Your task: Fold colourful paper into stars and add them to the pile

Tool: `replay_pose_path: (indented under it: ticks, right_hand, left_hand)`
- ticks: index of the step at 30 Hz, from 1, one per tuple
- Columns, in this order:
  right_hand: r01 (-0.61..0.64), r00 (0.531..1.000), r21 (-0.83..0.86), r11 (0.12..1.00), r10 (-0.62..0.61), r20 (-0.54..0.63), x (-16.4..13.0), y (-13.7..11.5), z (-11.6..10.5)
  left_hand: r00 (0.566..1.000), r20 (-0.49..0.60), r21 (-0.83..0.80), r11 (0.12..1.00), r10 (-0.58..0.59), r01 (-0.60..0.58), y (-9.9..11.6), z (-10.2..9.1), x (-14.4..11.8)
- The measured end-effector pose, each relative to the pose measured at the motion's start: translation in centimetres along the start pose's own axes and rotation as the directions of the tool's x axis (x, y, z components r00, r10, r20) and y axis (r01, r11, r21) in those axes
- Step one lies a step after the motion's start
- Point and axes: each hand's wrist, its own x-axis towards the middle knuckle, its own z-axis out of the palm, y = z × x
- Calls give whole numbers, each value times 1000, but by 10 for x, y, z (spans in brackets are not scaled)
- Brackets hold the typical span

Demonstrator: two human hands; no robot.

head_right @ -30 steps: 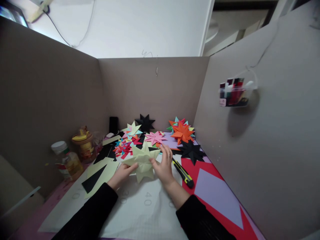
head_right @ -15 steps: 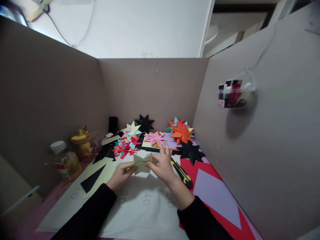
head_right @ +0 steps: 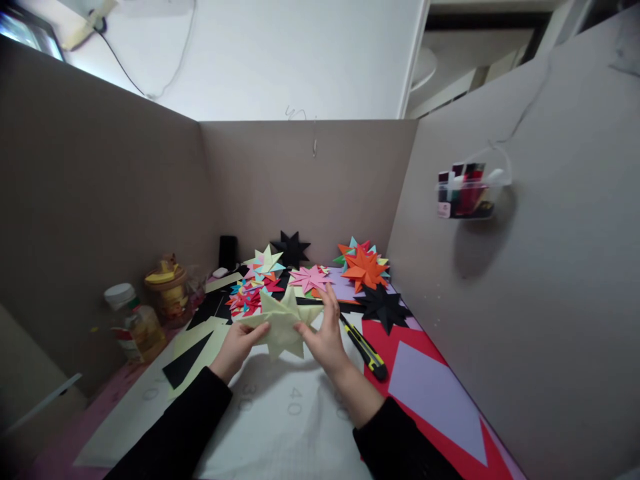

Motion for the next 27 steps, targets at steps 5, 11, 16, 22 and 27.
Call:
replay_pose_path:
  ticks: [5, 11, 16, 22, 27]
  right_hand:
    - [-450, 892, 481, 752, 349, 288, -6, 11, 15]
    - [-595, 781, 602, 533, 560, 276, -4, 22, 18]
    - [-713, 701, 575, 402, 432, 567, -11, 17, 25]
    - [-704, 710, 560, 436, 437, 552, -13, 21, 26]
    - [-747, 637, 423, 513, 370, 676, -10, 28, 15]
  left_hand:
    - [988, -145, -153, 988, -55, 32, -1, 0, 4]
    - [964, -213, -260, 960, -162, 104, -3, -4, 7]
    - [959, -107, -361, 909, -263, 209, -14, 2, 6]
    - [975, -38, -260, 945, -218, 201, -13, -4, 8]
    - [994, -13, -115, 988, -105, 103, 5, -18, 9]
